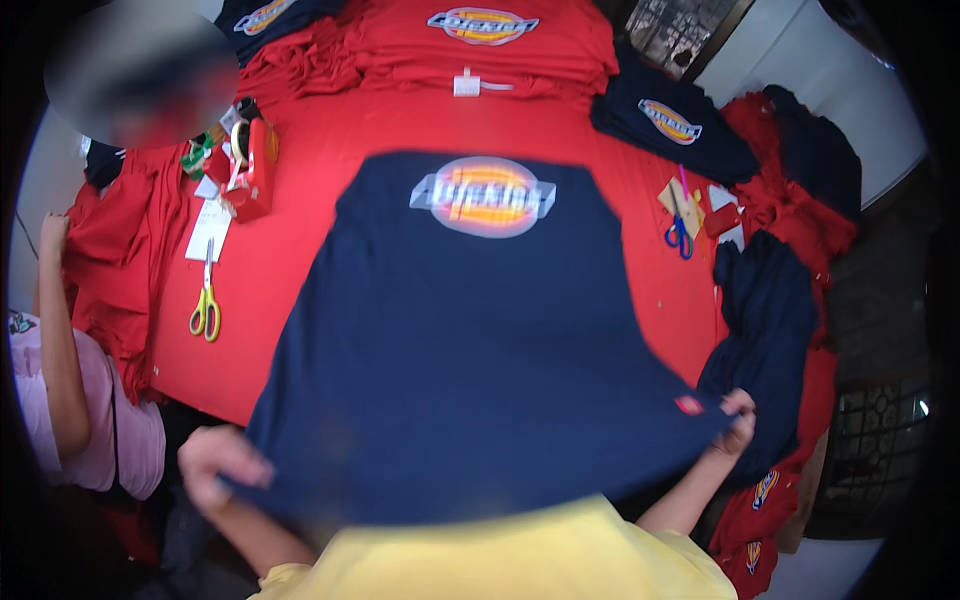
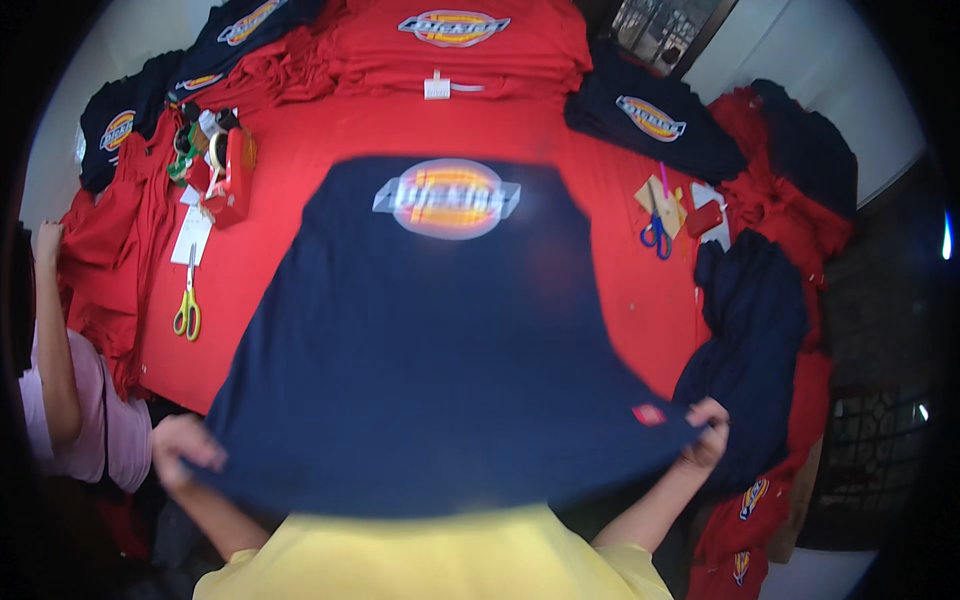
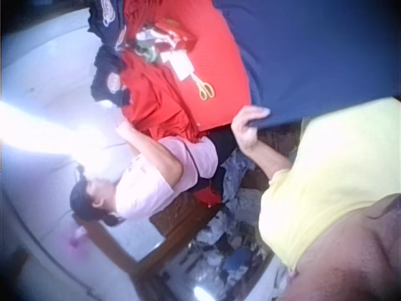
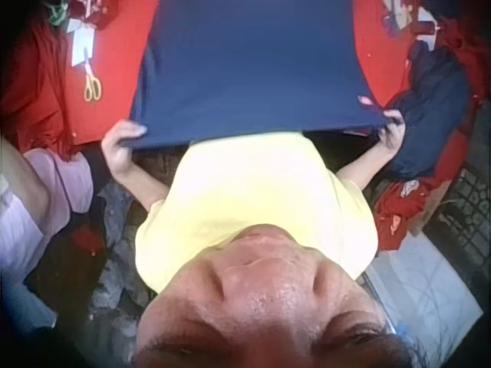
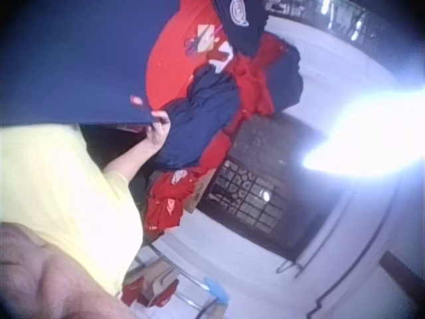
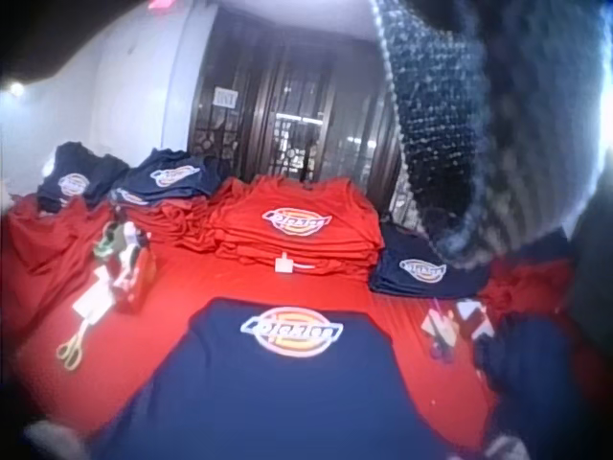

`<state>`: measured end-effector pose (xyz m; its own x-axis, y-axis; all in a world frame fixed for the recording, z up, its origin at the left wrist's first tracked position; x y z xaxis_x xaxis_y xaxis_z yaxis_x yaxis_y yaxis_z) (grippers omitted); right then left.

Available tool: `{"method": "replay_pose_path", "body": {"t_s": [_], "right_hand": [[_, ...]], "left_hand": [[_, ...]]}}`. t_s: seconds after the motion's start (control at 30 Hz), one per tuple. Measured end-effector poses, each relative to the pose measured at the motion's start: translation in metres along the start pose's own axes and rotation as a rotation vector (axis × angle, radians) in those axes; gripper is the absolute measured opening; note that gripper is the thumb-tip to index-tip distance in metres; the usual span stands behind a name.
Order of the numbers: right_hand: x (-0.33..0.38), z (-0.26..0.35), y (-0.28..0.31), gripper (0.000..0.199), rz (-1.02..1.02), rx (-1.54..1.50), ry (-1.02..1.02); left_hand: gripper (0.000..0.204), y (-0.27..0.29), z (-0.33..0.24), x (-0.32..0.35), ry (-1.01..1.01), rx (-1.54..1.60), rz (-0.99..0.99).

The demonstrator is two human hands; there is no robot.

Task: The person picks up navy tank tops from a table, turns them over to check the labels and fabric, uses a small tool to trim excess threads from the necklines, and refolds them before placing them back on the table.

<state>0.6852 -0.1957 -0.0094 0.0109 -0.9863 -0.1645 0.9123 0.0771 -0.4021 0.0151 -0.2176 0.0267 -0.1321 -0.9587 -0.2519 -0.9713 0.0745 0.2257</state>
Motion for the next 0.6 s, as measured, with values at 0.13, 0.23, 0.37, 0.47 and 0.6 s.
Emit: {"method": "replay_pose_path", "body": {"t_s": [0.13,0.23,0.37,0.47,0.6], "right_hand": [[-0.1,0.072,-0.038,0.026,0.629,-0.031,0.301],[-0.227,0.058,-0.064,0.039,0.156,0.347,0.328],[-0.286,-0.022,-0.131,0.055,-0.063,0.956,0.401],[-0.218,-0.096,-0.157,0.049,0.143,1.264,0.287],[-0.14,-0.151,-0.136,0.037,0.027,1.632,0.134]], "left_hand": [[0.039,0.037,-0.099,-0.084,-0.245,-0.025,-0.25],[0.057,-0.003,-0.088,-0.228,-0.259,-0.101,-0.47],[0.081,-0.069,-0.01,-0.263,-0.297,-0.926,-0.187],[0.078,-0.119,0.039,-0.188,0.021,-1.107,0.131],[0.072,-0.114,0.116,-0.124,0.223,-1.157,0.035]]}}
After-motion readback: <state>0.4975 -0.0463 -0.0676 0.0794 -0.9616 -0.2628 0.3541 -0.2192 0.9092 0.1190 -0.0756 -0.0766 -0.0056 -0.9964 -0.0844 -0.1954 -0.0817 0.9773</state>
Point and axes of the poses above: each hand's wrist, its own x-axis away from the middle knuckle, its own y-axis out of the back of the hand, z = x × y, the point moved 4 cm from there along -x, towards the middle knuckle, and after that the axes turned 3 degrees about -z, right-handed, at the moved point
